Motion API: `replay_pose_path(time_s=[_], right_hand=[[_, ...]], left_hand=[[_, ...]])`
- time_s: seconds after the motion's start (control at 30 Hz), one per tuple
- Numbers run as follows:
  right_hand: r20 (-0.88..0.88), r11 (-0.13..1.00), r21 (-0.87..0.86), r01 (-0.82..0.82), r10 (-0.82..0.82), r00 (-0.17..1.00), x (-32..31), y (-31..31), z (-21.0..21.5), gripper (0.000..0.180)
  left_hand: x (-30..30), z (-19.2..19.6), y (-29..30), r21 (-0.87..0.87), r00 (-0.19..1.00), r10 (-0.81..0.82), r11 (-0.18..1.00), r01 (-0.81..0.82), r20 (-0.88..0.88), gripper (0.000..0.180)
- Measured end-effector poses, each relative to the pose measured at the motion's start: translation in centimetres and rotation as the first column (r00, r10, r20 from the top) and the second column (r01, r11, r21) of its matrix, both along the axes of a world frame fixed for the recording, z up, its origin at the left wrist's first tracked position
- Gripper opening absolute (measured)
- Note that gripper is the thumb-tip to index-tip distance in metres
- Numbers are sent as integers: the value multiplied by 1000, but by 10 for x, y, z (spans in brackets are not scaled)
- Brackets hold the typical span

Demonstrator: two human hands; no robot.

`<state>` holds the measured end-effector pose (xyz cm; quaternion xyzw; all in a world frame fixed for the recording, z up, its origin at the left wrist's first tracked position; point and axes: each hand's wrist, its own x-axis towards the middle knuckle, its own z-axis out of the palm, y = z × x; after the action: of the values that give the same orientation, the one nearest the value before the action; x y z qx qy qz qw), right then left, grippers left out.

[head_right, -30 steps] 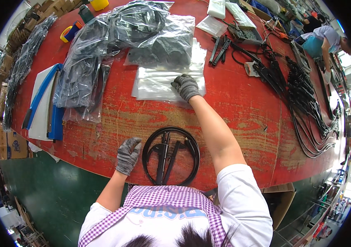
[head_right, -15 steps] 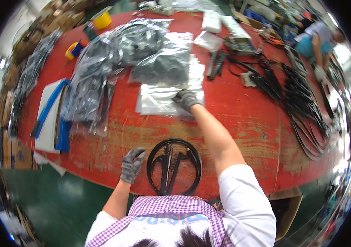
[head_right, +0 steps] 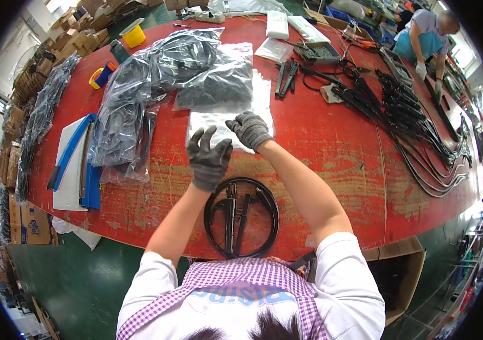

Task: The person repeatedly picks up black cables from a pile on a red table, coils them into a circular shape, and places them into clear plastic bags. The person then moves the packaged cables to a pile on the left side of the table. This process is repeated continuously throughout the video.

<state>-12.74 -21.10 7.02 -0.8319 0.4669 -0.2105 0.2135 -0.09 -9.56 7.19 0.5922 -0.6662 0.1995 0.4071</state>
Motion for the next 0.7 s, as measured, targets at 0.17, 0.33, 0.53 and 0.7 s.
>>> replay_pose_path(time_s=[0.17, 0.33, 0.53, 0.7], right_hand=[[-53, 999, -28, 25, -27, 998, -12, 10, -3, 43], [-49, 994, 80, 72, -68, 996, -16, 13, -12, 45], [-21, 997, 34, 75, -74, 997, -18, 19, -7, 43], [-37, 991, 99, 94, -90, 995, -17, 18, -15, 44]], left_hand=[[9, -30, -22, 122, 991, -130, 985, 125, 31, 14], [13, -36, -15, 322, 981, -183, 934, 156, 55, 9], [50, -69, -7, 479, 986, -60, 878, -22, 154, 12], [13, -46, 11, 181, 989, -73, 982, 49, 132, 28]])
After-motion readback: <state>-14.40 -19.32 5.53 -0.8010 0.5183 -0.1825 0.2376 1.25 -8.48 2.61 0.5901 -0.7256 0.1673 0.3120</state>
